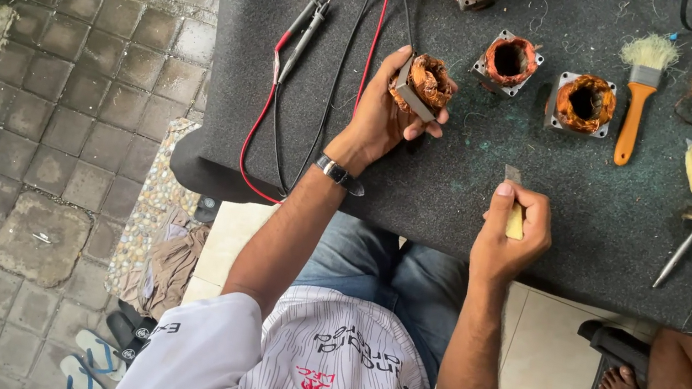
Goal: Scraping and cleaning the surface of a motor stator using a small blade
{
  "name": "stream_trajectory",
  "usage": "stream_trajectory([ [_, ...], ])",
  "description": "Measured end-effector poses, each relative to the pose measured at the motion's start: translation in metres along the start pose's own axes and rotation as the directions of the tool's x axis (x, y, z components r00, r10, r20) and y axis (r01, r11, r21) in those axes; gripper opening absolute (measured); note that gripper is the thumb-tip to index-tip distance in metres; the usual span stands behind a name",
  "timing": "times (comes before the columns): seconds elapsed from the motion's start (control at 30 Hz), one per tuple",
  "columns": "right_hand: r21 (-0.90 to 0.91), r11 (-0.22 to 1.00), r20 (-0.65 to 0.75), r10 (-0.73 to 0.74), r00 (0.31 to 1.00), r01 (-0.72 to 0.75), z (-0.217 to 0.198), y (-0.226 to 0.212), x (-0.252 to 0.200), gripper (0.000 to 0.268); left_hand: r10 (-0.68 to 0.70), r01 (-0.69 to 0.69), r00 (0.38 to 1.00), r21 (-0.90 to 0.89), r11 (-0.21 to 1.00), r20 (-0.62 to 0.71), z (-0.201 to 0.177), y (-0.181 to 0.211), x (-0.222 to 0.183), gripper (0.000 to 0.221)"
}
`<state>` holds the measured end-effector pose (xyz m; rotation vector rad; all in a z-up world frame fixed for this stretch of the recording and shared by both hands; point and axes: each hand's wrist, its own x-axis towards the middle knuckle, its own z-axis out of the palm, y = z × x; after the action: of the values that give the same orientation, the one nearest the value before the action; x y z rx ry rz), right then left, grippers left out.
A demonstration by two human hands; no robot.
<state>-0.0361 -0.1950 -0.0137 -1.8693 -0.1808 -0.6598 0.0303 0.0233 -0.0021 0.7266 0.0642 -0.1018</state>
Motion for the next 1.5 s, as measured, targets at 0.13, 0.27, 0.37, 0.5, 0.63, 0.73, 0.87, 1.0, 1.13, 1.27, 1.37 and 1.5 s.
stream_trajectory([
  [0.13,-0.047,0.999,0.072,0.013,0.997,-0.01,-0.003,-0.009,0.0,0.019,-0.094,0.098,0.995,-0.102,0.99,0.037,0.005,0.016,-0.007,0.073],
  [0.27,-0.049,0.999,0.081,0.014,0.997,-0.01,-0.003,-0.01,0.0,0.02,-0.083,0.087,0.996,-0.112,0.99,0.04,0.005,0.015,-0.007,0.073],
  [0.37,-0.044,0.999,0.083,0.017,0.996,-0.014,-0.003,-0.01,0.0,0.02,-0.072,0.073,0.997,-0.085,0.994,0.018,0.008,0.014,-0.007,0.072],
  [0.5,-0.051,0.999,0.083,0.016,0.996,-0.012,-0.003,-0.01,0.0,0.019,-0.04,0.039,0.999,-0.093,0.995,-0.019,0.004,0.007,-0.005,0.067],
  [0.63,-0.054,0.998,0.088,0.02,0.996,-0.015,-0.003,-0.011,0.0,0.019,0.005,-0.009,0.998,-0.055,0.998,-0.061,0.008,0.001,-0.005,0.063],
  [0.73,-0.019,0.999,0.014,-0.033,0.999,0.033,0.0,0.005,-0.001,0.012,0.165,-0.161,0.983,0.064,0.985,-0.08,-0.005,-0.024,0.007,0.057],
  [0.87,-0.021,0.999,0.013,-0.039,0.999,0.039,-0.001,0.004,-0.002,0.013,0.269,-0.252,0.962,0.229,0.94,-0.046,-0.004,-0.031,-0.002,0.054],
  [1.0,-0.009,0.999,0.001,-0.039,0.999,0.039,0.001,0.0,-0.001,0.012,0.471,-0.452,0.876,0.524,0.722,0.106,0.001,-0.031,-0.011,0.068],
  [1.13,0.006,1.0,-0.014,-0.029,0.999,0.029,0.0,0.004,-0.003,0.012,0.464,-0.532,0.775,0.839,0.112,0.43,0.015,-0.022,-0.021,0.068],
  [1.27,0.026,1.0,-0.041,-0.016,0.999,0.017,0.001,-0.005,-0.001,0.012,0.368,-0.52,0.775,0.849,-0.092,0.514,0.022,-0.018,-0.024,0.065],
  [1.37,0.028,0.999,-0.053,-0.021,0.998,0.023,0.0,-0.006,0.0,0.011,0.452,-0.552,0.758,0.831,0.06,0.471,0.02,-0.019,-0.023,0.086],
  [1.5,0.062,0.997,-0.055,-0.032,0.998,0.035,-0.001,-0.003,0.001,0.01,0.417,-0.398,0.849,0.912,0.097,0.325,0.008,-0.03,-0.016,0.09],
])
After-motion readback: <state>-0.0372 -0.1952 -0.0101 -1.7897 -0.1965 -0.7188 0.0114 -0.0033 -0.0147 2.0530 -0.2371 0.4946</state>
